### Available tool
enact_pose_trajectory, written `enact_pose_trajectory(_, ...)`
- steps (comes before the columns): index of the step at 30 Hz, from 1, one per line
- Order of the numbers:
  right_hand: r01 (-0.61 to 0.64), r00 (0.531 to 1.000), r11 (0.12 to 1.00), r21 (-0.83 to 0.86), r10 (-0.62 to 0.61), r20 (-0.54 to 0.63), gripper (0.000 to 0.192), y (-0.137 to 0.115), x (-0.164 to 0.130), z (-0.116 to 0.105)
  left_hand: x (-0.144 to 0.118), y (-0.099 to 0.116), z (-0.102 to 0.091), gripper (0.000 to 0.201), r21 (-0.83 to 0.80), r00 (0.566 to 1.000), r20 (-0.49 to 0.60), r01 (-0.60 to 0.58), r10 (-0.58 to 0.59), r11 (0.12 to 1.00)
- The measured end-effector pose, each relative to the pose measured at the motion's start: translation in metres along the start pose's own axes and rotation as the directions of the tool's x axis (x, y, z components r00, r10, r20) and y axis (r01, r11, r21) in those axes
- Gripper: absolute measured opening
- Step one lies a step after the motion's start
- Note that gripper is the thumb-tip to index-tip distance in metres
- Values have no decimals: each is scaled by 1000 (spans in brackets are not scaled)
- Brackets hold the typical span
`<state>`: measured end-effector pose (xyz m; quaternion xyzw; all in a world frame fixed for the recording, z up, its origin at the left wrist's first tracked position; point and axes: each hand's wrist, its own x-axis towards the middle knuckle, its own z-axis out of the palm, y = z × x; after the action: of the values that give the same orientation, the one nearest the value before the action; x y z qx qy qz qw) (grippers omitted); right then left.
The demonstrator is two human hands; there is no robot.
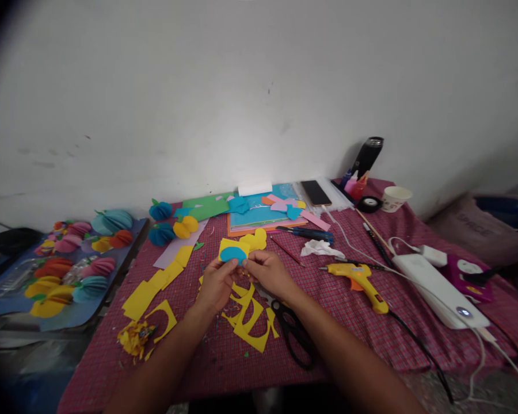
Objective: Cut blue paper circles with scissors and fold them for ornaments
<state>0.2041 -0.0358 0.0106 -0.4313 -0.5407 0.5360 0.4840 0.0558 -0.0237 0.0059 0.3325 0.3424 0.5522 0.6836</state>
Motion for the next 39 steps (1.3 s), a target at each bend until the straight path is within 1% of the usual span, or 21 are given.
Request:
enact_pose_trajectory(3,-22,1000,999,33,22,4,24,-2,0,0,1,-1,-3,21,-23,1000,-15,15,-15,1000)
enact_pose_trajectory(6,-37,999,998,49,38,-16,23,-4,1,1,2,-2,-5,23,-53,998,-37,39,-41,998)
enact_pose_trajectory(12,-48,999,997,64,48,8,13,-5,-1,2,2,-2,-3,20,-32,1000,-22,14,-15,999)
enact_pose_trajectory(18,-51,999,998,32,52,-8,19,2,1,2,0,-3,1,20,24,1000,-23,0,0,1000)
enact_pose_trajectory(22,-50,999,999,19,50,-10,20,4,1,2,0,-3,2,19,22,1000,-22,12,-11,1000)
enact_pose_trajectory(28,-73,997,996,50,73,-1,21,2,1,3,-1,-1,4,20,9,999,-27,27,-27,1000)
enact_pose_trajectory(33,-70,997,996,54,71,-16,16,1,1,4,-1,-1,3,21,-34,998,-23,53,-54,998)
enact_pose_trajectory(39,-60,998,997,54,60,7,12,-1,0,5,-1,1,1,20,-64,997,0,79,-79,995)
